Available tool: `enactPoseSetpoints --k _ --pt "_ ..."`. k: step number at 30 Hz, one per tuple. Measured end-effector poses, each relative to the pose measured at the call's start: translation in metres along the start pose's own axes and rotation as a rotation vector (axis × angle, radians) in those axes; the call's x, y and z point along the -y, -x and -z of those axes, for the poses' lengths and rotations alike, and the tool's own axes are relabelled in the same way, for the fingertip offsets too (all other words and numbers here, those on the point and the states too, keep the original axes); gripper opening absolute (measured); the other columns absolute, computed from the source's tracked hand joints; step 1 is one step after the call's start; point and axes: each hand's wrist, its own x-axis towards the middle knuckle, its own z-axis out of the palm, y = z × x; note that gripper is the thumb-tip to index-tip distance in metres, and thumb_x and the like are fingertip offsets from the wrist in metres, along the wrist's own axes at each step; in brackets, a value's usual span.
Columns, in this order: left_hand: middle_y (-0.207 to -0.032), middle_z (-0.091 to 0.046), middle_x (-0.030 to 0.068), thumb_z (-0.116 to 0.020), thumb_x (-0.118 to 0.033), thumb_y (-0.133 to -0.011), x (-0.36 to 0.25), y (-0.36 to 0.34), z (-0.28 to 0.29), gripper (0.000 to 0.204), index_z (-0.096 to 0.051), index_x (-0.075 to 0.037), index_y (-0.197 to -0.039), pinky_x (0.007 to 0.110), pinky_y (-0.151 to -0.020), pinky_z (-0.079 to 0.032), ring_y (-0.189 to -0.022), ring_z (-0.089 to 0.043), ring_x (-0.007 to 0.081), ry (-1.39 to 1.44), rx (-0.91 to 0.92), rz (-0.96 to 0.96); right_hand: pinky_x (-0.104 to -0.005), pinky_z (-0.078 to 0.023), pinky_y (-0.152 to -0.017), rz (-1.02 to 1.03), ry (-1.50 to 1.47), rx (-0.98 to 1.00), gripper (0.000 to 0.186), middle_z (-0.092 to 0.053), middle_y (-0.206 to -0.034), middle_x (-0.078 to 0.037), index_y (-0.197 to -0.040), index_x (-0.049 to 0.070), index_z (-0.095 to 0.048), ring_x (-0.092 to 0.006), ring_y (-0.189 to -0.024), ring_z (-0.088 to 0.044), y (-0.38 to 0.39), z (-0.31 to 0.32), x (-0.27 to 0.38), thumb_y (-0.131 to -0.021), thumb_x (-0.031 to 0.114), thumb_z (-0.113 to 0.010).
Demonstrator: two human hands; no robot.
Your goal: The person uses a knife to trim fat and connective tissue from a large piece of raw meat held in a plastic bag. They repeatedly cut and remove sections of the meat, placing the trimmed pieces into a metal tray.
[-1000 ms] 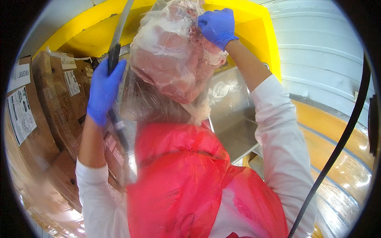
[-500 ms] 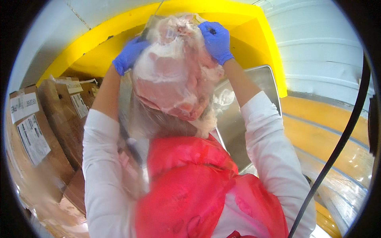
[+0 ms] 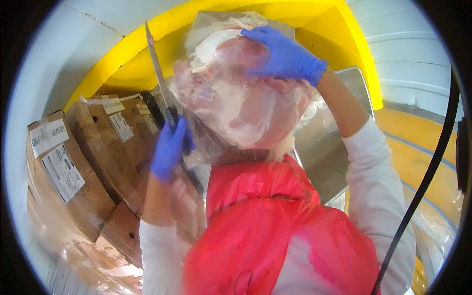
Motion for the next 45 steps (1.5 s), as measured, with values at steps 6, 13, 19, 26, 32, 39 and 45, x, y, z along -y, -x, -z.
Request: enactPoseSetpoints --k 6,13,19,26,32,39,45 --pt "-0.1 -0.066 0.0064 -0.06 -0.021 -0.1 -0.031 0.064 0.038 0.029 -0.057 -0.001 -0.121 0.029 -0.079 -0.049 -0.088 -0.059 0.0146 -0.57 -0.274 -0.361 -0.044 -0.046 -0.105 0.022 0.008 -0.181 0.054 -0.067 -0.126 -0.008 -0.131 0.025 -0.065 -0.0333 -0.116 -0.062 0.015 -0.026 0.018 -0.082 0.044 -0.074" --pt "-0.097 -0.055 -0.0012 -0.059 -0.012 -0.1 -0.045 0.123 0.065 0.029 -0.055 -0.003 -0.127 0.022 -0.076 -0.042 -0.084 -0.048 0.0072 -0.608 -0.368 -0.311 -0.0415 -0.046 -0.102 0.197 0.066 -0.11 0.032 -0.07 -0.112 -0.008 -0.117 0.02 -0.073 -0.0301 -0.105 -0.065 -0.009 -0.031 0.058 -0.086 0.031 -0.071" --pt "-0.101 -0.061 0.0012 -0.061 -0.012 -0.1 -0.028 0.134 0.062 0.032 -0.057 -0.001 -0.129 0.024 -0.083 -0.046 -0.09 -0.054 0.01 -0.585 -0.363 -0.209 -0.0426 -0.048 -0.092 -0.202 -0.409 -0.005 0.026 -0.069 -0.104 -0.013 -0.108 0.013 -0.072 -0.0301 -0.1 -0.064 -0.036 -0.045 0.023 -0.088 0.028 -0.069" --pt "-0.099 -0.072 0.0174 -0.066 -0.016 -0.096 -0.087 0.162 0.036 0.034 -0.063 -0.001 -0.126 0.033 -0.082 -0.053 -0.086 -0.069 0.0217 -0.936 -0.291 -0.384 -0.0424 -0.052 -0.079 -0.07 -0.28 -0.178 0.027 -0.069 -0.092 -0.023 -0.094 -0.001 -0.065 -0.0373 -0.086 -0.067 -0.086 -0.055 0.009 -0.095 0.026 -0.06" --pt "-0.102 -0.068 0.026 -0.061 -0.031 -0.098 -0.135 0.147 0.019 0.036 -0.064 -0.003 -0.121 0.047 -0.08 -0.053 -0.095 -0.066 0.0427 -1.312 -0.267 -0.367 -0.0445 -0.053 -0.077 -0.117 -0.261 -0.124 0.029 -0.069 -0.089 -0.023 -0.095 0.0 -0.066 -0.0388 -0.087 -0.068 -0.102 -0.059 -0.004 -0.092 0.029 -0.064" --pt "-0.101 -0.067 0.0279 -0.056 -0.031 -0.102 -0.177 0.129 -0.014 0.037 -0.063 0.001 -0.12 0.044 -0.082 -0.052 -0.095 -0.067 0.0435 -1.445 -0.18 -0.046 -0.0481 -0.052 -0.077 -0.057 -0.186 -0.178 0.027 -0.068 -0.086 -0.024 -0.093 0.002 -0.066 -0.042 -0.085 -0.066 -0.096 -0.06 -0.024 -0.092 0.029 -0.063" --pt "-0.096 -0.07 0.0154 -0.058 -0.031 -0.101 -0.227 0.107 0.011 0.036 -0.067 0.001 -0.114 0.036 -0.084 -0.05 -0.092 -0.067 0.0238 -1.531 -0.159 -0.32 -0.0487 -0.052 -0.076 -0.004 -0.16 -0.229 0.028 -0.068 -0.087 -0.024 -0.092 0.002 -0.065 -0.0426 -0.085 -0.066 -0.111 -0.068 -0.004 -0.092 0.03 -0.063"
